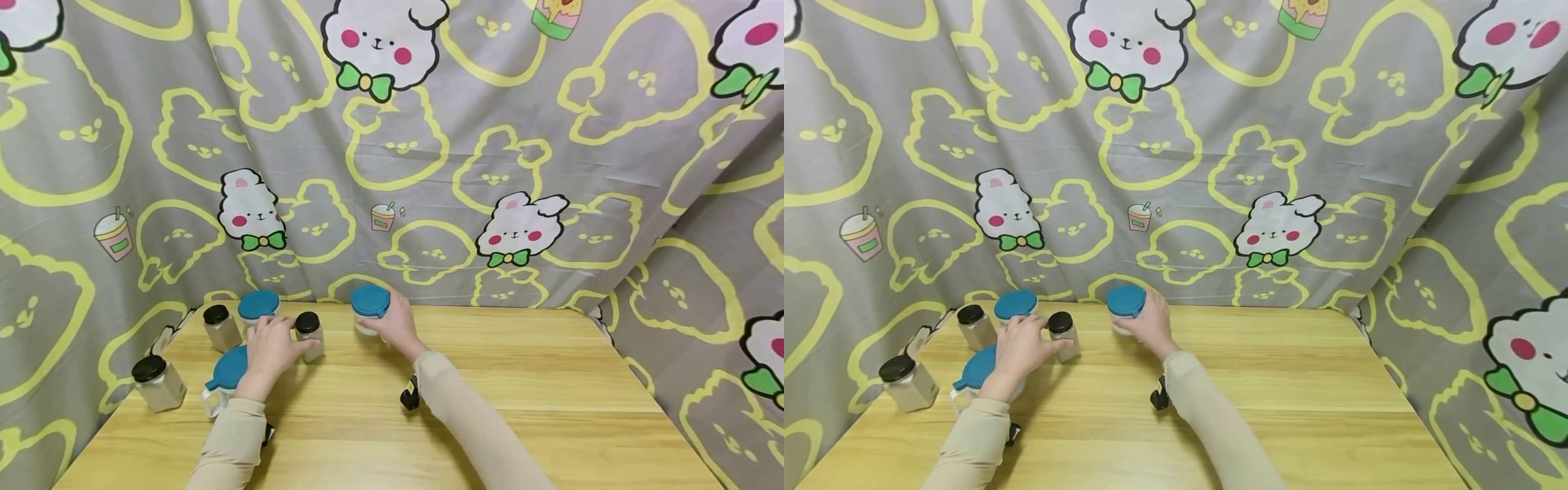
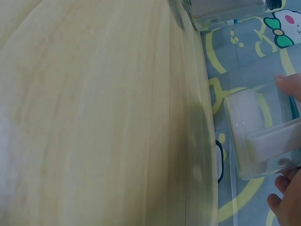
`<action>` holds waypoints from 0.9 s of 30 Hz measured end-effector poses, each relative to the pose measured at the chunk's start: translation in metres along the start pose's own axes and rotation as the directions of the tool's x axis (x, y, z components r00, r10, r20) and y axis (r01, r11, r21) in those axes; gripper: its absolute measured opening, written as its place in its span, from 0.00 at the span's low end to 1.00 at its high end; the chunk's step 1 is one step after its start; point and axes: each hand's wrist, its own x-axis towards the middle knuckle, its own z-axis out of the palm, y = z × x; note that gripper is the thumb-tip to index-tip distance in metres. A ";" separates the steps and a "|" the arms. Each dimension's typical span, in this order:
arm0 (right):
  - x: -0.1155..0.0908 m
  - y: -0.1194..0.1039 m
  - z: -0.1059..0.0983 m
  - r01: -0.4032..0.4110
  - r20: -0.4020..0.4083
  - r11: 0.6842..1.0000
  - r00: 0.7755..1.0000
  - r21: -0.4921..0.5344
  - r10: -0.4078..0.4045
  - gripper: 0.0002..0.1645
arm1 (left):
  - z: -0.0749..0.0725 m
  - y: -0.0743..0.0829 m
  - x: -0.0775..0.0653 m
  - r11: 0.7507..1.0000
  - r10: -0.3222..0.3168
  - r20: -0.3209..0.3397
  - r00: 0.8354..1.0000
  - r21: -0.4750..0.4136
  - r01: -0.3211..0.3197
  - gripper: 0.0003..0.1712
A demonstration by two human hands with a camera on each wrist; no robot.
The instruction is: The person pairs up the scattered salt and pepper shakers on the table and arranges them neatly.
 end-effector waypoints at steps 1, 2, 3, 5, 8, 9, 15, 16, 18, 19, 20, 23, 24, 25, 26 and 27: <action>-0.001 0.001 -0.002 -0.002 -0.004 1.000 1.000 0.005 0.002 0.58 | 0.000 0.001 0.000 1.000 0.003 -0.002 1.000 -0.001 -0.003 0.37; -0.002 0.002 -0.004 -0.007 -0.006 1.000 1.000 0.006 0.007 0.58 | 0.000 0.002 -0.001 1.000 0.006 -0.006 1.000 -0.001 -0.006 0.37; -0.004 0.002 -0.006 -0.011 -0.011 1.000 1.000 0.009 0.011 0.57 | 0.000 0.004 -0.001 1.000 0.011 -0.010 1.000 0.000 -0.011 0.38; -0.006 0.002 -0.011 -0.014 -0.022 1.000 1.000 0.012 0.014 0.55 | -0.001 0.007 -0.002 1.000 0.021 -0.018 1.000 -0.002 -0.021 0.38; -0.010 0.003 -0.016 -0.005 -0.051 1.000 0.999 0.019 0.006 0.51 | 0.000 0.011 -0.002 0.999 0.032 -0.025 0.999 -0.010 -0.033 0.38; -0.010 0.005 -0.018 0.003 -0.062 1.000 0.998 0.018 -0.002 0.50 | 0.000 0.013 -0.002 0.999 0.035 -0.025 0.999 -0.013 -0.036 0.38; -0.013 0.011 -0.026 0.022 -0.091 1.000 0.996 0.003 -0.021 0.48 | 0.000 0.019 -0.003 0.999 0.047 -0.028 0.999 -0.018 -0.048 0.38; -0.013 0.012 -0.027 0.015 -0.087 1.000 0.996 0.005 -0.014 0.48 | 0.000 0.019 -0.003 0.999 0.049 -0.031 0.998 -0.016 -0.050 0.38; -0.013 0.013 -0.030 -0.007 -0.075 1.000 0.997 0.020 0.008 0.49 | -0.001 0.020 -0.003 0.998 0.057 -0.036 0.998 -0.012 -0.057 0.39; -0.013 0.013 -0.031 -0.015 -0.072 1.000 0.997 0.022 0.016 0.49 | -0.001 0.021 -0.004 0.998 0.060 -0.041 0.997 -0.012 -0.061 0.39; -0.013 0.013 -0.032 -0.023 -0.069 0.999 0.997 0.026 0.024 0.50 | -0.002 0.021 -0.004 0.998 0.064 -0.045 0.997 -0.009 -0.065 0.39; -0.014 0.013 -0.037 -0.025 -0.076 0.999 0.997 0.028 0.027 0.51 | -0.004 0.022 -0.004 0.997 0.074 -0.055 0.996 -0.007 -0.074 0.40; -0.014 0.014 -0.038 -0.024 -0.081 0.999 0.996 0.028 0.026 0.51 | -0.005 0.022 -0.004 0.997 0.077 -0.058 0.995 -0.008 -0.077 0.40; -0.014 0.014 -0.040 -0.022 -0.086 0.999 0.996 0.028 0.024 0.51 | -0.005 0.023 -0.003 0.997 0.077 -0.059 0.995 -0.007 -0.077 0.40; -0.013 0.015 -0.041 -0.023 -0.089 0.999 0.996 0.024 0.025 0.51 | -0.005 0.023 -0.003 0.997 0.078 -0.057 0.995 -0.007 -0.079 0.40; -0.013 0.015 -0.042 -0.024 -0.093 1.000 0.995 0.016 0.025 0.51 | -0.005 0.024 -0.003 0.997 0.077 -0.056 0.995 -0.008 -0.077 0.40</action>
